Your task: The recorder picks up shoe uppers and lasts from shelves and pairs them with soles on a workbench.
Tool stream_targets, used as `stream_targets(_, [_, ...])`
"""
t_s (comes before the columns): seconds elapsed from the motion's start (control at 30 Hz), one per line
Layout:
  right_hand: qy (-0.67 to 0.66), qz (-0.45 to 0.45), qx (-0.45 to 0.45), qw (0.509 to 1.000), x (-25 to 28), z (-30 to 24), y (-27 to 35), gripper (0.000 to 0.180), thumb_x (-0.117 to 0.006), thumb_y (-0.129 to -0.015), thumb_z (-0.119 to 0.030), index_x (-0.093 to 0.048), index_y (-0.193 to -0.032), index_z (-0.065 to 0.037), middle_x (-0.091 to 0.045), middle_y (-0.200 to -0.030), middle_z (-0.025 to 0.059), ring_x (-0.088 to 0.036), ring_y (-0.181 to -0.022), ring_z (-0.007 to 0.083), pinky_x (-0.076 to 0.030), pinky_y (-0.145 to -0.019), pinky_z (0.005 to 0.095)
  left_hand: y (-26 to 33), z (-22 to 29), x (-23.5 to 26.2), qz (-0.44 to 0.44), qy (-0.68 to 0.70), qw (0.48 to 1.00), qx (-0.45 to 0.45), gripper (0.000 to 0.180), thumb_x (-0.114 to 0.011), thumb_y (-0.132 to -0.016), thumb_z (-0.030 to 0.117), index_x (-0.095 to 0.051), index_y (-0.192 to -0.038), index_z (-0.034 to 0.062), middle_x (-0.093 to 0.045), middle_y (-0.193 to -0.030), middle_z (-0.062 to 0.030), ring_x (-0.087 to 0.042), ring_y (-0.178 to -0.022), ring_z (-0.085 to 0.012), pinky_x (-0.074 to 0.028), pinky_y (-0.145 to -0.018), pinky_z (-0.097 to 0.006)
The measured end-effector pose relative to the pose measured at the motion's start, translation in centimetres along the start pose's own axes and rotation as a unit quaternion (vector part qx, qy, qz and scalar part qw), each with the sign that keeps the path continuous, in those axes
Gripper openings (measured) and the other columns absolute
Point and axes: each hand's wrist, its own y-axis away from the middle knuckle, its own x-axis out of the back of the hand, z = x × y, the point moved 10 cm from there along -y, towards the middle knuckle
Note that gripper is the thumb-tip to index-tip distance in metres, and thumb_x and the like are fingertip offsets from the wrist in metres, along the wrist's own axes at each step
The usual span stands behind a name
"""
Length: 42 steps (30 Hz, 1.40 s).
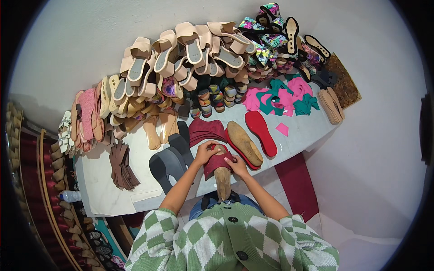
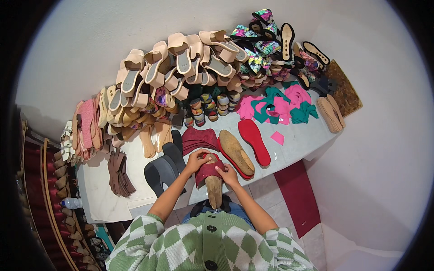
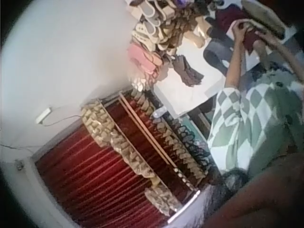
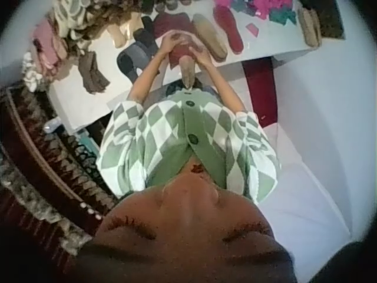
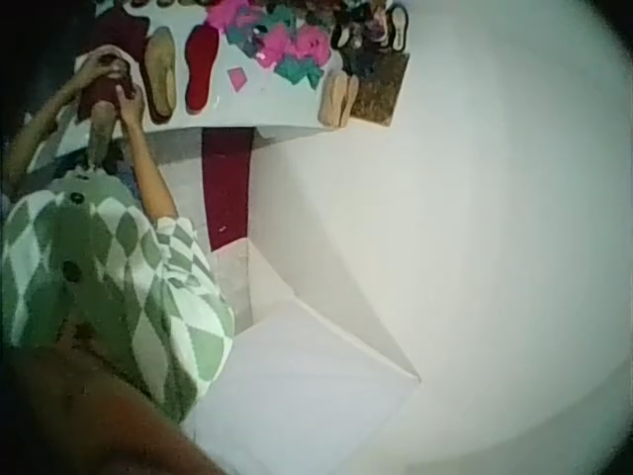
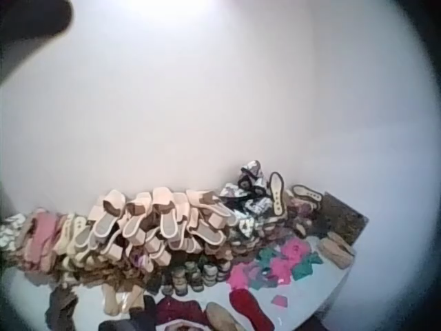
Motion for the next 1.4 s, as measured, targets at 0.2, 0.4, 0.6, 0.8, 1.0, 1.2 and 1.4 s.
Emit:
stream_targets(0.2, [0.086,0.099,0.088,0.987,1.0,-0.7,0.0,0.056,-0.071,-0.076,-0.033,-0.051,-0.115,0.002,-0.062,-0.087,0.0101,-0.059,-0.075,0.014,-0.048,-0.065,0.0268,0.4,0.0,0.7,-0.001,0.023,1.0,0.01,0.025,-0.071,-0.075,0.012,-0.062,-0.094,-0.0008,-0.061,-0.091,-0.0063,-0.057,-0.087,-0.0144,-0.045,-0.081,-0.028])
stream_targets(0.4, [0.15,0.124,0.166,0.967,1.1,-1.5,-0.4,0.05,-0.07,-0.077,-0.029,-0.053,-0.116,-0.003,-0.063,-0.096,0.0129,-0.06,-0.086,0.0166,-0.047,-0.075,0.0286,0.4,0.0,0.4,-0.007,0.046,0.999,0.012,0.024,-0.071,-0.076,0.011,-0.062,-0.095,-0.0008,-0.06,-0.094,-0.0061,-0.056,-0.091,-0.0146,-0.044,-0.083,-0.028])
stream_targets(0.6, [0.145,0.098,0.102,0.979,0.5,-2.2,0.6,0.047,-0.068,-0.079,-0.026,-0.055,-0.117,-0.002,-0.063,-0.102,0.0113,-0.06,-0.086,0.0154,-0.046,-0.078,0.0268,0.5,-0.3,0.5,-0.011,0.043,0.999,0.011,0.024,-0.071,-0.076,0.011,-0.061,-0.094,-0.0008,-0.059,-0.096,-0.0059,-0.055,-0.092,-0.015,-0.043,-0.083,-0.029])
stream_targets(0.8, [-0.03,-0.038,0.042,0.998,-1.4,-0.8,-0.3,0.041,-0.062,-0.085,-0.026,-0.053,-0.117,-0.002,-0.063,-0.095,0.0057,-0.059,-0.078,0.0108,-0.048,-0.062,0.0235,0.9,-0.6,0.9,-0.012,0.025,1.0,-0.001,0.022,-0.069,-0.077,0.011,-0.06,-0.094,-0.0005,-0.059,-0.096,-0.0062,-0.056,-0.091,-0.015,-0.044,-0.083,-0.029])
stream_targets(1.0, [-0.062,-0.129,-0.048,0.989,-2.4,-1.0,1.1,0.038,-0.06,-0.087,-0.028,-0.052,-0.116,-0.005,-0.059,-0.089,0.0017,-0.056,-0.07,0.0084,-0.045,-0.05,0.0228,1.2,-0.7,1.0,-0.004,0.047,0.999,0.002,0.021,-0.068,-0.078,0.011,-0.06,-0.093,-0.0001,-0.06,-0.095,-0.0064,-0.056,-0.09,-0.0146,-0.044,-0.084,-0.029])
stream_targets(1.2, [-0.047,-0.133,-0.029,0.99,-3.1,-0.7,0.4,0.041,-0.06,-0.087,-0.028,-0.05,-0.118,-0.002,-0.061,-0.094,0.0067,-0.059,-0.073,0.0119,-0.05,-0.055,0.0254,1.4,-0.9,1.4,0.008,0.015,1.0,0.021,0.02,-0.068,-0.079,0.014,-0.06,-0.091,0.0004,-0.061,-0.094,-0.0059,-0.057,-0.089,-0.014,-0.044,-0.082,-0.029])
stream_targets(1.4, [-0.04,-0.133,0.02,0.99,-3.7,-1.0,-0.6,0.051,-0.059,-0.087,-0.029,-0.042,-0.128,-0.004,-0.058,-0.105,0.0089,-0.057,-0.09,0.0149,-0.05,-0.071,0.0308,1.4,-0.6,1.5,0.024,0.015,0.999,0.028,0.019,-0.069,-0.078,0.015,-0.061,-0.089,0.002,-0.061,-0.09,-0.0047,-0.056,-0.086,-0.013,-0.043,-0.08,-0.028])
